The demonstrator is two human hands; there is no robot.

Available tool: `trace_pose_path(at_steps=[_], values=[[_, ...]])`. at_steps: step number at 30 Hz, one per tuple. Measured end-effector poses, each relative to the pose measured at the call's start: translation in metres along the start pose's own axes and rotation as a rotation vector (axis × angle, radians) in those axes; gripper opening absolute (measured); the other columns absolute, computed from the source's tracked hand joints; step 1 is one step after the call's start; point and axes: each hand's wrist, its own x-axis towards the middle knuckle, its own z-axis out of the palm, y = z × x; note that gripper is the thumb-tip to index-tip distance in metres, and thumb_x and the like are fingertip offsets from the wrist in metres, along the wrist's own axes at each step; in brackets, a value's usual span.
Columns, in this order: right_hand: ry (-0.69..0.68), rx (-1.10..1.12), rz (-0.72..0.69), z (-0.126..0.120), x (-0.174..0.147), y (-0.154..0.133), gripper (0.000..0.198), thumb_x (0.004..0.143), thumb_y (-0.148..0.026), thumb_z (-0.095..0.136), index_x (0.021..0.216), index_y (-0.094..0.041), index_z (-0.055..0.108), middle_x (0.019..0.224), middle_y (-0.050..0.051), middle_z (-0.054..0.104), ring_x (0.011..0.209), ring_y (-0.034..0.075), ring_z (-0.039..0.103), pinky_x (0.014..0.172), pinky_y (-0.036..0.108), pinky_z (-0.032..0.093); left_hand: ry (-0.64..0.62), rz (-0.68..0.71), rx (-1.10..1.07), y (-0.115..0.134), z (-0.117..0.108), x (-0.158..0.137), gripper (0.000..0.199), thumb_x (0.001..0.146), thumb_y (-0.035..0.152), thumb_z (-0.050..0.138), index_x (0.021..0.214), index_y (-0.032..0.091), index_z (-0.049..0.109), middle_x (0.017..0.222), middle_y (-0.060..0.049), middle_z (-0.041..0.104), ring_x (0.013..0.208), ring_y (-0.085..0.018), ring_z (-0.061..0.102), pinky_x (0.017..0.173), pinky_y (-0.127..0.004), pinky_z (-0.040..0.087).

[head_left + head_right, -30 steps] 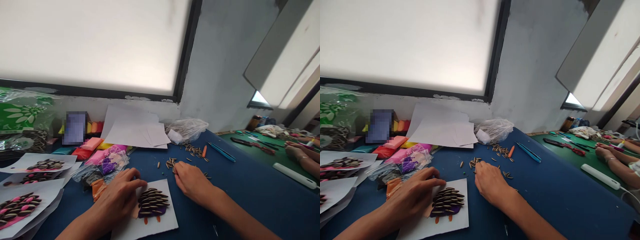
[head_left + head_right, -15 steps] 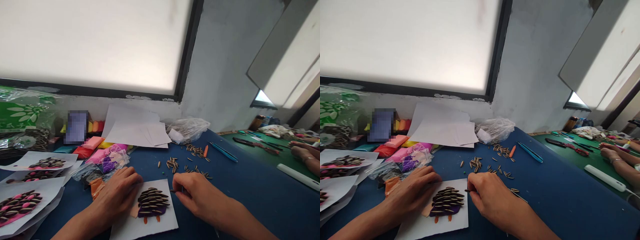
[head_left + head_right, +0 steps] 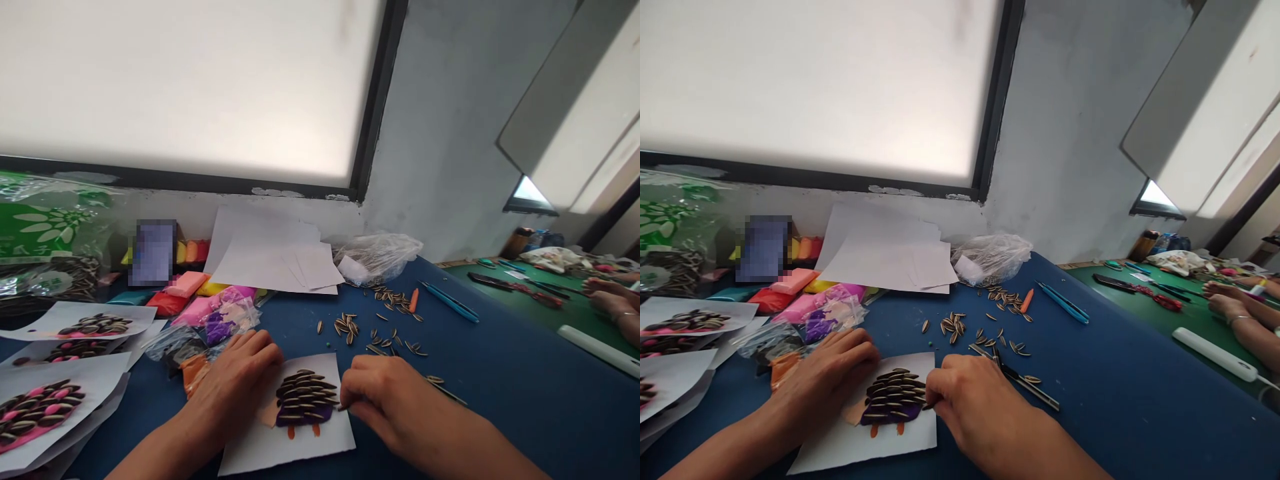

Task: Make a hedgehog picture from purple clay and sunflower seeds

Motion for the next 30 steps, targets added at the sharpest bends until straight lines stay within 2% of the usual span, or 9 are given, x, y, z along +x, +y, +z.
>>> trace_pose_path(at_steps=[5,8,13,15,18,22,30], values=[[-0.013,0.014,0.012,0.001,-0.002,-0.003,0.019,0.083,-0.001,0.06,0.078,-0.019,0.063,0.083,-0.002,0.065,0.076,0.013,0.06,0.068,0.023,0.042,0.002,-0.019,0.001,-0.001,0.001,-0.001,0.028,0.097,0.018,0.037,0.078,0.022,0.057,0.079,-0.001,0.057,0.073,-0.019,0.051,0.066,-0.031,0.037],[-0.017,0.009,0.016,0.0,-0.001,-0.005,0.021,0.086,-0.001,0.056,0.078,-0.019,0.065,0.085,-0.001,0.065,0.076,0.013,0.06,0.067,0.022,0.041,0.023,-0.015,0.009,-0.003,0.002,-0.003,0.03,0.098,0.018,0.036,0.081,0.022,0.06,0.081,-0.002,0.057,0.074,-0.019,0.051,0.067,-0.031,0.037],[-0.02,-0.019,0.049,0.002,0.003,-0.007,0.022,0.087,-0.002,0.053,0.078,-0.018,0.065,0.083,0.0,0.065,0.075,0.013,0.06,0.066,0.022,0.04,0.09,0.018,-0.008,-0.001,0.0,-0.003,0.029,0.098,0.015,0.037,0.105,0.024,0.064,0.098,-0.005,0.06,0.085,-0.021,0.053,0.074,-0.033,0.041],[0.004,-0.035,0.04,0.004,0.004,-0.006,0.02,0.088,-0.005,0.054,0.079,-0.019,0.065,0.082,0.0,0.064,0.073,0.013,0.059,0.064,0.023,0.038,0.114,0.038,-0.018,0.002,-0.002,-0.002,0.029,0.099,0.015,0.037,0.104,0.023,0.065,0.094,-0.005,0.059,0.084,-0.021,0.053,0.073,-0.033,0.041],[0.056,-0.058,0.011,0.009,0.005,-0.004,0.018,0.09,-0.009,0.053,0.079,-0.019,0.064,0.08,0.001,0.063,0.07,0.013,0.057,0.061,0.023,0.036,0.073,0.051,-0.022,0.007,-0.006,-0.002,0.031,0.1,0.018,0.037,0.096,0.022,0.068,0.083,-0.004,0.055,0.077,-0.02,0.051,0.068,-0.032,0.038],[0.077,-0.047,-0.026,0.017,0.006,-0.001,0.017,0.09,-0.011,0.053,0.077,-0.019,0.062,0.08,0.001,0.062,0.068,0.012,0.056,0.059,0.023,0.034,-0.016,0.043,-0.013,0.01,-0.008,-0.002,0.034,0.101,0.021,0.036,0.096,0.022,0.07,0.081,-0.003,0.055,0.075,-0.019,0.051,0.066,-0.032,0.037],[0.098,-0.03,-0.052,0.025,0.01,0.003,0.016,0.09,-0.011,0.052,0.08,-0.019,0.063,0.082,0.001,0.063,0.07,0.013,0.058,0.061,0.025,0.036,-0.025,0.037,-0.037,0.009,-0.008,-0.003,0.035,0.103,0.024,0.036,0.096,0.022,0.071,0.081,-0.003,0.055,0.074,-0.019,0.051,0.065,-0.032,0.037]])
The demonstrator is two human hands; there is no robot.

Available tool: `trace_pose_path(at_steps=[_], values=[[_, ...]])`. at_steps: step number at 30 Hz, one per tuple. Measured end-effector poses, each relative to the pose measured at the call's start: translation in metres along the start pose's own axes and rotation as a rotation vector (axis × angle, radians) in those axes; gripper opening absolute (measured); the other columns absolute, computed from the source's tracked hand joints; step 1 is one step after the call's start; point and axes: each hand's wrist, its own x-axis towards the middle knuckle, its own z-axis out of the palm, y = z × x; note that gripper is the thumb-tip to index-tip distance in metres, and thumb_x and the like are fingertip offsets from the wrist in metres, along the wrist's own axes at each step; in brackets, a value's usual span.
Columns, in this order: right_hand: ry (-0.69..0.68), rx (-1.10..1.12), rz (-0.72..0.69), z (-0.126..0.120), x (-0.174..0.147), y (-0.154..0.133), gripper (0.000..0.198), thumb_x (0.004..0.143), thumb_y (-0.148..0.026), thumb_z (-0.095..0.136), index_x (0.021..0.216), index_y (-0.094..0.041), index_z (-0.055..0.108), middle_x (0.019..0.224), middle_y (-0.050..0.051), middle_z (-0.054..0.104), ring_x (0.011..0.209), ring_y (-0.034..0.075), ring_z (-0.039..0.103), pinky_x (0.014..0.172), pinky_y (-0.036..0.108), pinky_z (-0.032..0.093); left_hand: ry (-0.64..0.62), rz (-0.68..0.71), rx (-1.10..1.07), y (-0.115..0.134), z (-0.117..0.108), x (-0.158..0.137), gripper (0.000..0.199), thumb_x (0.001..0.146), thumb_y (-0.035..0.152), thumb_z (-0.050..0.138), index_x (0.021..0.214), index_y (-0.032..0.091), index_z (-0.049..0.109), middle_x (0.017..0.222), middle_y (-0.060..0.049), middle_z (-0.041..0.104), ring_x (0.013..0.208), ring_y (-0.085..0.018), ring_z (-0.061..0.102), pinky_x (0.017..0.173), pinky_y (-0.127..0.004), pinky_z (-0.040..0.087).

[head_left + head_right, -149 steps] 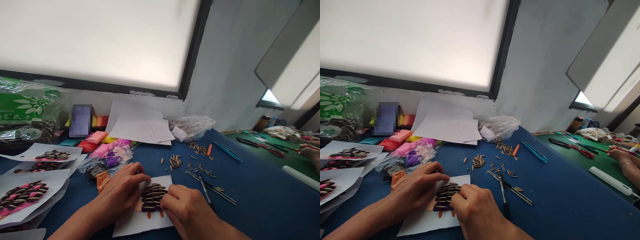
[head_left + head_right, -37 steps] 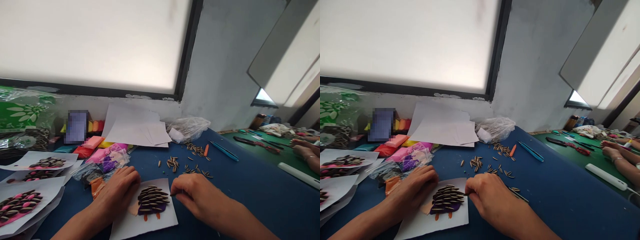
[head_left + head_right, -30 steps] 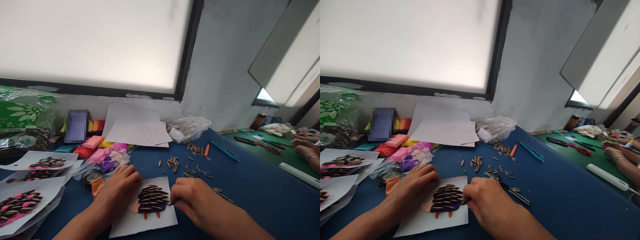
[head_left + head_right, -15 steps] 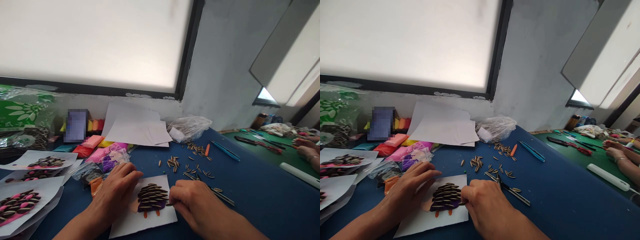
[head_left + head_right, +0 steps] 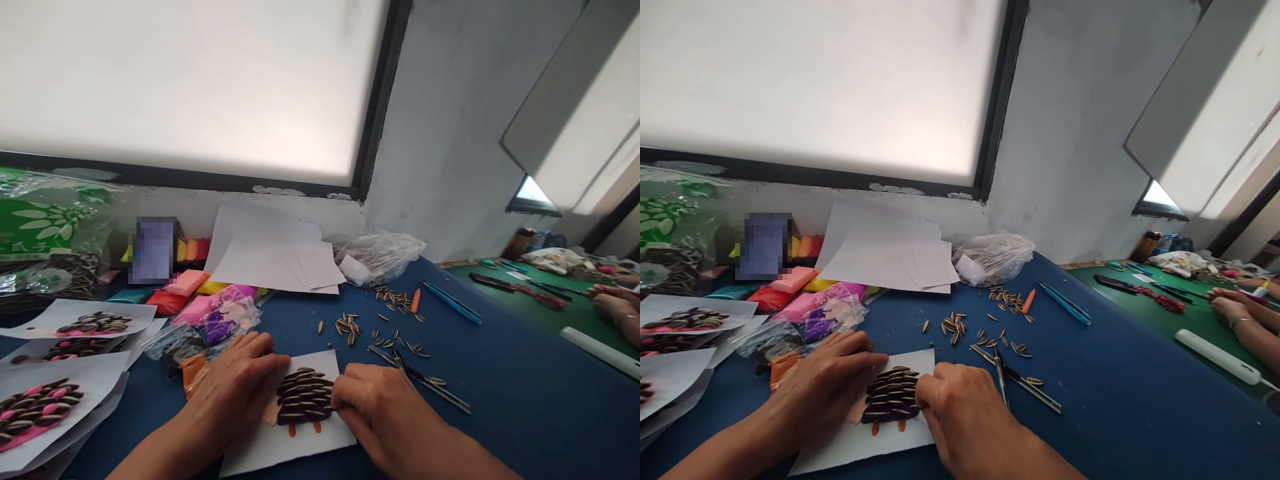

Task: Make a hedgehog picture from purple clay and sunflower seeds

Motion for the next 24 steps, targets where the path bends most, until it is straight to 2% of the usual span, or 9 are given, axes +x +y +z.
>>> trace_pose_path(at_steps=[13,24], values=[[-0.068,-0.101,0.007,-0.0002,0.0023,-0.0059,0.023,0.093,-0.013,0.046,0.079,-0.018,0.063,0.078,0.003,0.062,0.062,0.011,0.054,0.053,0.023,0.03,0.03,0.002,-0.01,0.0009,0.0003,0.0009,0.037,0.102,0.025,0.036,0.091,0.021,0.07,0.077,-0.003,0.053,0.07,-0.018,0.05,0.061,-0.03,0.035],[-0.083,-0.208,-0.003,0.0081,0.0055,-0.006,0.017,0.084,-0.005,0.052,0.079,-0.017,0.062,0.079,0.004,0.062,0.065,0.014,0.053,0.054,0.025,0.027,0.028,-0.002,-0.018,0.0009,0.0012,0.0018,0.037,0.102,0.023,0.036,0.087,0.022,0.07,0.077,-0.003,0.054,0.071,-0.018,0.05,0.061,-0.03,0.035]])
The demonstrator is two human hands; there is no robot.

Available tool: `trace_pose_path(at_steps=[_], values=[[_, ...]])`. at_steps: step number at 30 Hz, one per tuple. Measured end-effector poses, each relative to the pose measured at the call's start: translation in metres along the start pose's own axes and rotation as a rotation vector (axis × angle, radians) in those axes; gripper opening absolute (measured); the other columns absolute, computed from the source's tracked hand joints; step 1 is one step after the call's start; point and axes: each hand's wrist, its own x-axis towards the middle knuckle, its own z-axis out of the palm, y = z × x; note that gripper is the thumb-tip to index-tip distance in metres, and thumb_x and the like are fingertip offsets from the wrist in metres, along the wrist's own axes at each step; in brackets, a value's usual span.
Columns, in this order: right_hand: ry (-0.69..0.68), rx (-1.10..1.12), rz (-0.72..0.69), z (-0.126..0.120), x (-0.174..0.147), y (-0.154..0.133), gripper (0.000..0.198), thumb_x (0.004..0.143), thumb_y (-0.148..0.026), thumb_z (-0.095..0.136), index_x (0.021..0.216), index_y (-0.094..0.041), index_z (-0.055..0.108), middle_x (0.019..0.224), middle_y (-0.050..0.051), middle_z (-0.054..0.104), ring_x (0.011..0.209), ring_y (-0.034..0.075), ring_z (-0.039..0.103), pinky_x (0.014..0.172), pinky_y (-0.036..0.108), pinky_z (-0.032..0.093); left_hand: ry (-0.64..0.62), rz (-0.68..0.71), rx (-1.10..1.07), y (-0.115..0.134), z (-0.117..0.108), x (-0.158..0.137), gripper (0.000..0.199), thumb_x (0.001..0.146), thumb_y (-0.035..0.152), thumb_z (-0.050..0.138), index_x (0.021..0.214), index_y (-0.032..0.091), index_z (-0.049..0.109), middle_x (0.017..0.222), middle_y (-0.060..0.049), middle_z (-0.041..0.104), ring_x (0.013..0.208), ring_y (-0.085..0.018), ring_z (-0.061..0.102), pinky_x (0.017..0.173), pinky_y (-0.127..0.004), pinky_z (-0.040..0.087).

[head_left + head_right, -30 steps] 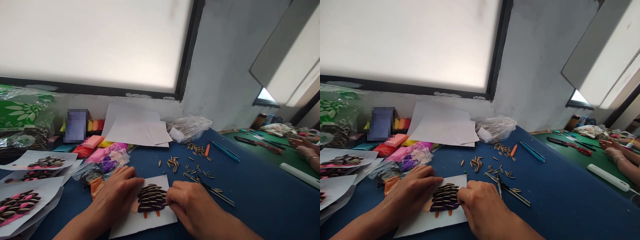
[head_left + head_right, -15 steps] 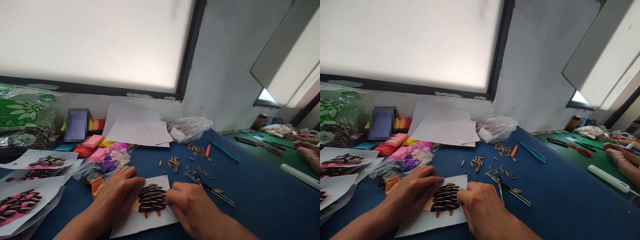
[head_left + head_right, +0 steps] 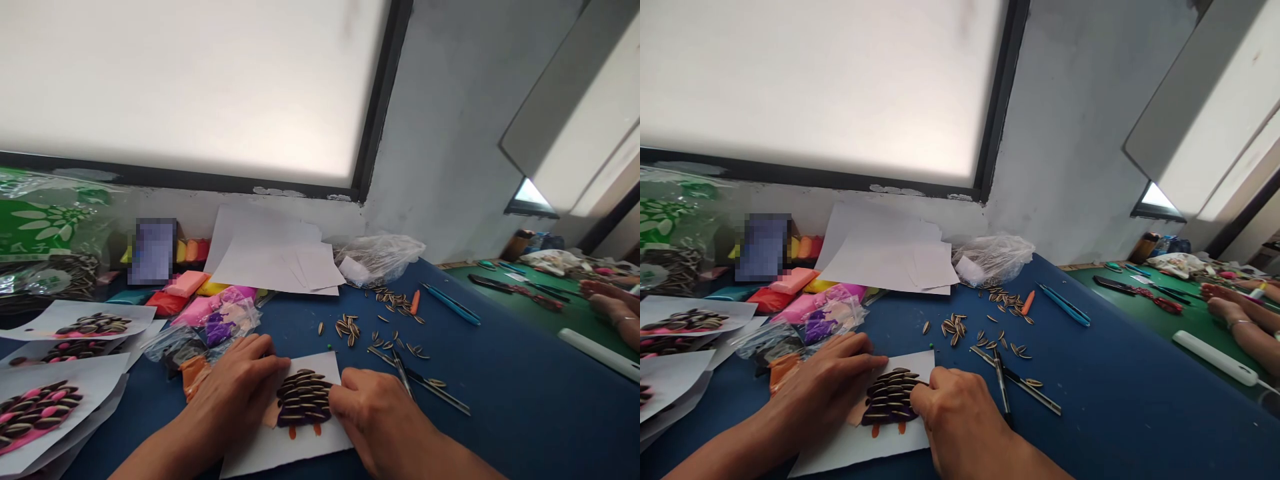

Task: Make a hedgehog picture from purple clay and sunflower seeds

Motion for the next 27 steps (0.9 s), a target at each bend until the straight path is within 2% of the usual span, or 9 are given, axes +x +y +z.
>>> trace_pose_path(at_steps=[7,16,19,23,27], values=[[0.011,-0.051,-0.011,0.003,-0.001,-0.003,0.019,0.078,-0.001,0.055,0.081,-0.017,0.064,0.082,0.005,0.064,0.069,0.016,0.057,0.056,0.026,0.03,0.006,0.016,0.004,0.001,-0.001,0.001,0.035,0.101,0.023,0.038,0.087,0.022,0.07,0.077,-0.003,0.055,0.07,-0.018,0.05,0.059,-0.03,0.035],[-0.018,-0.055,0.004,0.001,0.002,-0.004,0.018,0.08,-0.002,0.056,0.082,-0.017,0.065,0.084,0.006,0.066,0.07,0.016,0.059,0.056,0.025,0.031,-0.021,0.008,0.014,0.001,-0.001,0.0,0.035,0.101,0.022,0.038,0.084,0.021,0.068,0.075,-0.003,0.051,0.07,-0.018,0.049,0.06,-0.03,0.032],[-0.021,-0.016,0.032,-0.002,0.001,-0.003,0.017,0.086,-0.006,0.054,0.082,-0.018,0.065,0.083,0.005,0.066,0.069,0.016,0.059,0.055,0.025,0.03,-0.02,-0.002,0.014,0.001,0.0,-0.001,0.034,0.101,0.022,0.038,0.086,0.022,0.069,0.077,-0.003,0.053,0.071,-0.018,0.049,0.061,-0.03,0.033],[0.019,0.023,0.089,-0.011,-0.004,0.002,0.01,0.083,-0.009,0.061,0.08,-0.019,0.063,0.08,0.002,0.067,0.067,0.015,0.059,0.055,0.025,0.029,-0.003,-0.013,0.003,0.001,0.001,-0.002,0.033,0.102,0.024,0.039,0.087,0.022,0.069,0.078,-0.003,0.055,0.071,-0.018,0.051,0.062,-0.03,0.036],[0.075,0.022,0.168,-0.021,-0.006,0.011,0.015,0.086,-0.009,0.057,0.075,-0.019,0.061,0.077,0.001,0.067,0.066,0.015,0.06,0.057,0.026,0.031,0.037,-0.013,-0.018,-0.003,0.003,-0.005,0.03,0.099,0.02,0.038,0.101,0.023,0.068,0.08,-0.004,0.059,0.072,-0.019,0.055,0.064,-0.031,0.042]])
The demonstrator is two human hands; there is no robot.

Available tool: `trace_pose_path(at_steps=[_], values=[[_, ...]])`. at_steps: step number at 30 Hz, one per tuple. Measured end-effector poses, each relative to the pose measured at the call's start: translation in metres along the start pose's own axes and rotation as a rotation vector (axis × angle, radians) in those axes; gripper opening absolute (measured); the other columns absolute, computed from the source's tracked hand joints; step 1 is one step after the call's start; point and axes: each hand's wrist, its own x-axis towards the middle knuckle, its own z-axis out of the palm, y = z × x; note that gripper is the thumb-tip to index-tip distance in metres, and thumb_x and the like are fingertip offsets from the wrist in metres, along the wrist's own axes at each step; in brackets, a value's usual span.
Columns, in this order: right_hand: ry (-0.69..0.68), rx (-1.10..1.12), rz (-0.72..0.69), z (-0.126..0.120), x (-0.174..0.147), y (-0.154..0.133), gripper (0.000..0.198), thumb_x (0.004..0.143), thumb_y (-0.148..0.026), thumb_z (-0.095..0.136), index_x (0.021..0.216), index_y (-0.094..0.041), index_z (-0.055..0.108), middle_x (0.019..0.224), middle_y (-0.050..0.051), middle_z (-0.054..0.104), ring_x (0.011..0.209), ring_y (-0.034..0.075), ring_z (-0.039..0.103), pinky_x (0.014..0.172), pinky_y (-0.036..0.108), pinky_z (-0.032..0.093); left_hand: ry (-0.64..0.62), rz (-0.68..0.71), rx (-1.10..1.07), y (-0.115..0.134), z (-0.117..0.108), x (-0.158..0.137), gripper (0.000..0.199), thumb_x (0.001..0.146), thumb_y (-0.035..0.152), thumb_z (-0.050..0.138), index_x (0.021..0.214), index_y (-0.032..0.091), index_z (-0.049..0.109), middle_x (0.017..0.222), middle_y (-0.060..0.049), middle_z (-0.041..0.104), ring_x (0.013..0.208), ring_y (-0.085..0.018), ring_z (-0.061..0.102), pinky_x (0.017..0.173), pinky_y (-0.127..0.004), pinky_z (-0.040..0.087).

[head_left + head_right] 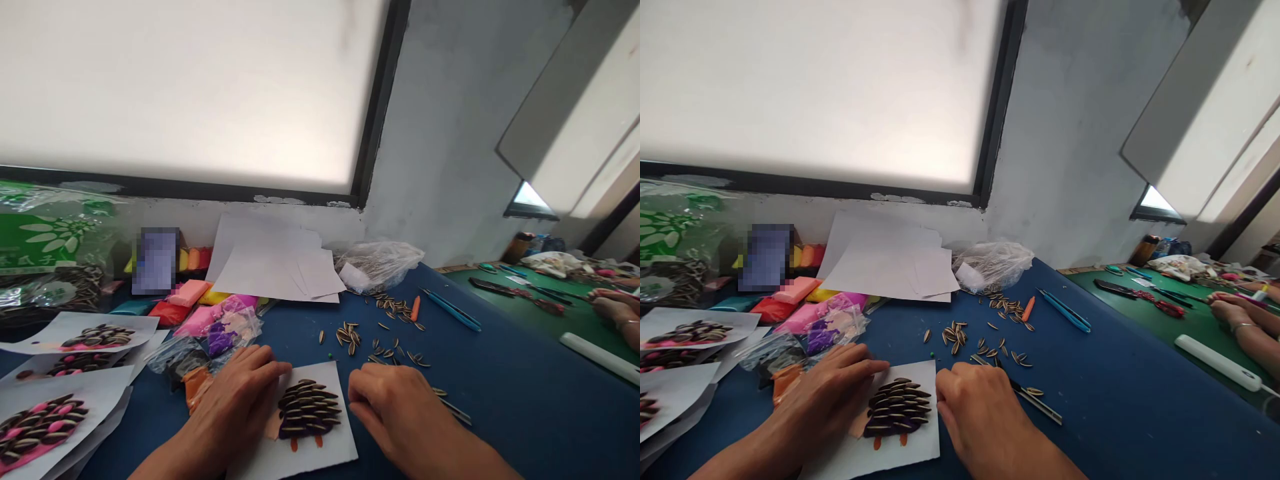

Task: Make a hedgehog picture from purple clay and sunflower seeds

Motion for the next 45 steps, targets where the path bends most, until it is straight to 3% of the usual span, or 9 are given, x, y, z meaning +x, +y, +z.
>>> trace_pose_path(at_steps=[5,10,19,28,45], values=[[-0.006,-0.07,0.09,0.001,0.009,0.01,0.023,0.091,-0.005,0.047,0.082,-0.018,0.063,0.081,0.004,0.07,0.07,0.018,0.065,0.058,0.028,0.033,0.089,-0.048,-0.049,-0.008,0.002,-0.003,0.031,0.096,0.016,0.037,0.107,0.023,0.066,0.09,-0.007,0.065,0.08,-0.021,0.062,0.068,-0.032,0.05],[-0.012,-0.054,0.072,0.009,0.014,0.016,0.025,0.091,-0.003,0.045,0.086,-0.018,0.065,0.084,0.005,0.071,0.072,0.018,0.067,0.059,0.027,0.035,0.171,-0.048,-0.061,-0.007,-0.006,0.0,0.031,0.095,0.014,0.038,0.106,0.023,0.066,0.097,-0.007,0.066,0.087,-0.02,0.063,0.072,-0.03,0.053],[0.025,-0.004,0.093,0.009,0.022,0.028,0.024,0.093,-0.006,0.048,0.081,-0.018,0.066,0.084,0.004,0.073,0.074,0.019,0.068,0.061,0.027,0.038,0.06,-0.094,0.055,-0.018,-0.007,-0.004,0.03,0.092,0.015,0.043,0.106,0.024,0.068,0.1,-0.008,0.065,0.09,-0.023,0.062,0.076,-0.035,0.054],[0.032,-0.041,0.019,0.019,0.021,0.025,0.022,0.095,-0.009,0.048,0.078,-0.018,0.059,0.078,0.003,0.067,0.068,0.018,0.065,0.058,0.027,0.035,0.05,-0.063,0.163,-0.006,-0.01,-0.004,0.035,0.089,0.006,0.042,0.107,0.02,0.068,0.097,-0.01,0.063,0.086,-0.024,0.058,0.074,-0.037,0.053],[0.043,-0.123,-0.052,0.033,0.024,0.027,0.021,0.089,-0.001,0.047,0.083,-0.019,0.056,0.082,0.005,0.068,0.069,0.02,0.066,0.056,0.028,0.034,-0.001,-0.097,0.159,-0.007,-0.009,-0.005,0.04,0.089,0.002,0.037,0.108,0.02,0.068,0.091,-0.009,0.061,0.082,-0.024,0.056,0.071,-0.038,0.049]])
